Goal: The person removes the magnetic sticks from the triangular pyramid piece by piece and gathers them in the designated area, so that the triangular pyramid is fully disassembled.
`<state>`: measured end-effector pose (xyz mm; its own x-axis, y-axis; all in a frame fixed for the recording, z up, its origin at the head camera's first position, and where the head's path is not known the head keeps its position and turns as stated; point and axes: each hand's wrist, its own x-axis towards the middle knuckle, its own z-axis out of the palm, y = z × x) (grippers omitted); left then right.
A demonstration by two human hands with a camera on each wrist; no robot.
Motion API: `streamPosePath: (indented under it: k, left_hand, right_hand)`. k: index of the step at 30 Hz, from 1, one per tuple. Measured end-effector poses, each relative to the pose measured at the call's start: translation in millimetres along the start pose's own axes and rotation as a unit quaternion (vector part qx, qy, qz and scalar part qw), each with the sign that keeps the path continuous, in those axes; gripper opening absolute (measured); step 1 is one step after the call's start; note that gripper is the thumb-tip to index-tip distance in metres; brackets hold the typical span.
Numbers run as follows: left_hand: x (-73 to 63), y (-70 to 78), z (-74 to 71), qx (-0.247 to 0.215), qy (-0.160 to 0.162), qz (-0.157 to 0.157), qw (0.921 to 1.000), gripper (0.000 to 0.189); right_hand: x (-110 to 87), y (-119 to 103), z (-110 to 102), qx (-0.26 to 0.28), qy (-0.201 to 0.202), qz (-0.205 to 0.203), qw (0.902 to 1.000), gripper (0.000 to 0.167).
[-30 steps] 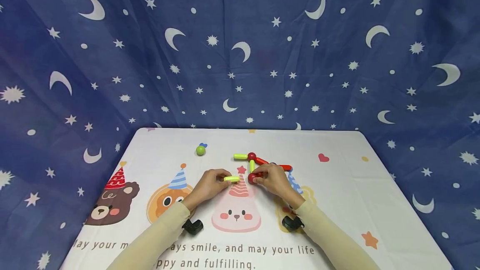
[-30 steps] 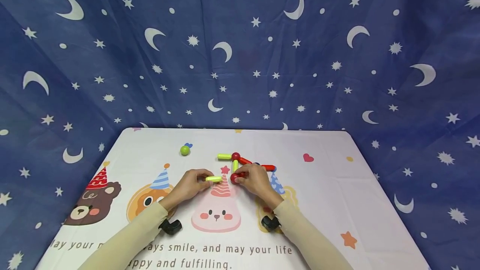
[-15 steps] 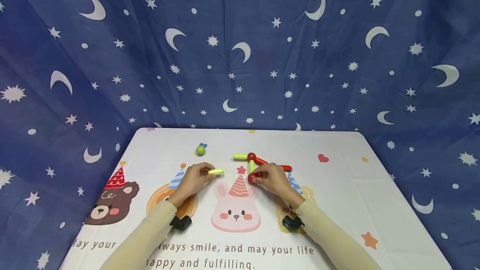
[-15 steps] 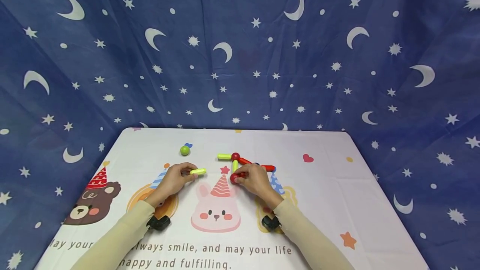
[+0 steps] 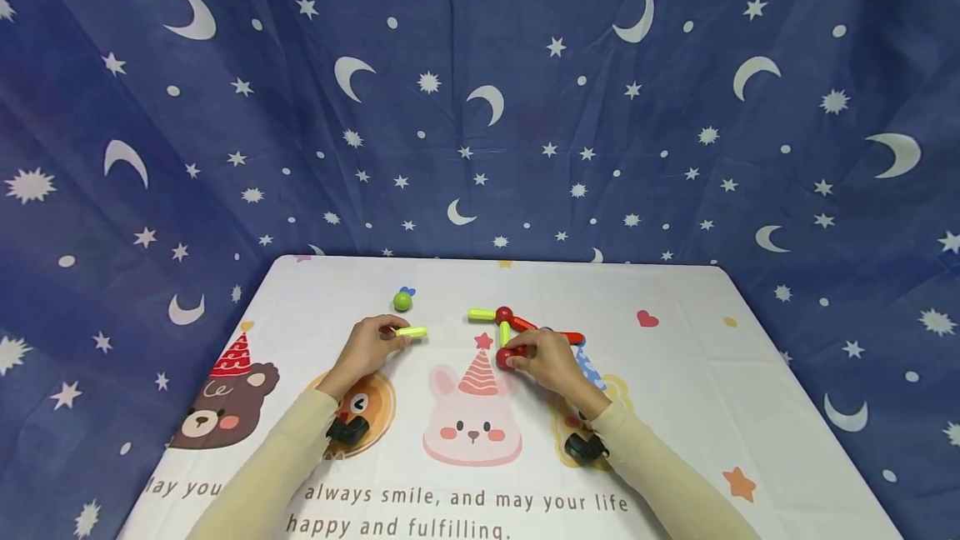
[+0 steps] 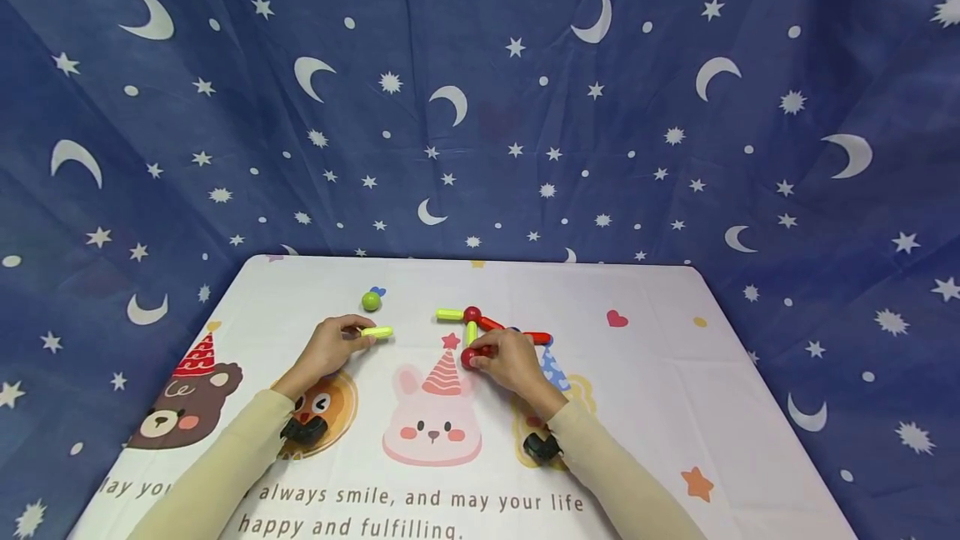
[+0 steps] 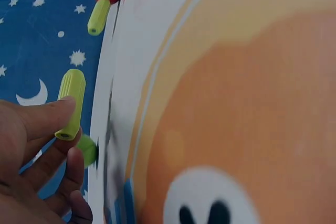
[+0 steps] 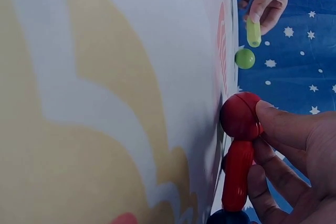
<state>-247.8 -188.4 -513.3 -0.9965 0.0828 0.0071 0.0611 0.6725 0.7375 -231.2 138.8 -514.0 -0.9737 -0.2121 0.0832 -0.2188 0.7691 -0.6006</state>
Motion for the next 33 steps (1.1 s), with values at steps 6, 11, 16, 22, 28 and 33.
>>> streamPosePath:
  k: [6,11,16,22,28,33]
  left_hand:
    - [7.0,-7.1,-7.2,0.013,0.004,-0.004,0.9999,0.024]
    - [14.9,-15.4,-12.3,0.022,0.007,0.014,0.9996,0.023]
    - [20.4,-20.7,-15.2,0.029,0.008,0.017,0.9994,0.021]
    - [23.1,-25.1,-12.9,0.025,-0.004,0.024,0.9994,0.021]
    - [24.4,-26.9,-11.4,0.023,-0.008,0.019,0.9995,0.023]
    - [24.9,-27.3,-12.7,0.028,-0.006,0.015,0.9995,0.027]
  right_hand:
    - [-0.2,-0.2,-0.1,-0.002,-0.001,0.002,1.0000,0.026]
    - [-0.3,-0.7,-0.4,0.004,0.001,0.004,1.0000,0.026]
    - [-0.5,0.2,0.0,0.004,0.002,0.002,1.0000,0.026]
    - [-0.6,1.7,0.8,-0.002,0.008,-0.005,1.0000,0.026]
    - [-0.9,0.2,0.1,0.004,0.007,-0.007,0.9999,0.026]
    - [-1.2,0.0,-0.4,0.004,0.007,-0.007,0.9999,0.026]
